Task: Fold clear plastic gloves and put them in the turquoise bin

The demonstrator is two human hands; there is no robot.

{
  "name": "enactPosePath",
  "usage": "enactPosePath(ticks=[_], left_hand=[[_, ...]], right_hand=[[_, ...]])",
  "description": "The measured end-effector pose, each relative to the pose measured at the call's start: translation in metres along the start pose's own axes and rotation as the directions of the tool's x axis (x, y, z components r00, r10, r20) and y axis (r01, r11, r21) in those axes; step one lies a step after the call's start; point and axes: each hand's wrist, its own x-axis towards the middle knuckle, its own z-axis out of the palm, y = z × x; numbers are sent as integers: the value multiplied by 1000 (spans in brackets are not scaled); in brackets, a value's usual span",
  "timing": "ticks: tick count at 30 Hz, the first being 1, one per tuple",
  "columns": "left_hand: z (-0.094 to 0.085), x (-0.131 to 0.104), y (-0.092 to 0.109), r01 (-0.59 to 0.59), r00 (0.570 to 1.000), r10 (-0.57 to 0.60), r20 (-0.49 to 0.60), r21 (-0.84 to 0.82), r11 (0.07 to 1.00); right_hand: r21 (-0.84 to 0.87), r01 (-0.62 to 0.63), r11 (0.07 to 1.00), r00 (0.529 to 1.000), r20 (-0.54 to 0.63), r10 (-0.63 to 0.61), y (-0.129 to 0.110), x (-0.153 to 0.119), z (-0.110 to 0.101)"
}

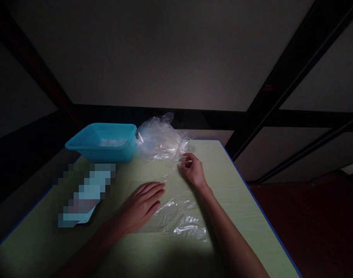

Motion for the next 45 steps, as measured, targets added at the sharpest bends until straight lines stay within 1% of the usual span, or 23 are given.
enactPosePath(ticks=[5,8,12,19,21,23,25,27,29,31,36,40,43,45], left_hand=[[0,0,-1,25,999,-25,-19,1,1000],[-1,-1,-5,80,996,-79,-39,18,997],[0,-3,-9,143,990,-142,-15,24,989],[3,-5,-5,145,988,-148,48,62,987],[3,-5,-5,170,985,-171,17,41,985],[3,-4,-8,211,976,-211,-44,-9,977],[3,-3,-12,255,960,-263,-102,-80,964],[4,-3,-18,313,929,-342,-144,-194,930],[4,-2,-25,367,889,-429,-159,-314,876],[3,-1,-31,405,858,-493,-145,-398,823],[-4,-1,-37,457,819,-567,-84,-501,735],[-14,2,-39,479,785,-614,-81,-547,686],[-27,10,-42,474,761,-635,-134,-555,684],[-39,17,-43,455,732,-646,-216,-551,700]], right_hand=[[152,7,988,998,53,-16,-13,-10,-10],[202,7,979,997,72,-22,-16,-16,-16],[220,9,975,998,58,-22,-11,-18,-19],[213,8,977,998,52,-19,-5,-19,-13],[212,12,977,999,44,-22,-6,-19,-13],[212,21,977,999,27,-27,-8,-19,-15],[212,32,977,999,2,-34,-10,-17,-18],[212,43,976,999,-28,-38,-11,-16,-21],[211,50,976,998,-52,-40,-12,-14,-24],[211,52,976,997,-70,-38,-12,-14,-25],[199,44,979,996,-86,-27,-13,-13,-28],[159,33,987,998,-58,-24,-17,-11,-30],[128,57,990,997,-59,-50,-27,-6,-32],[119,89,989,994,-72,-81,-39,-1,-34]])
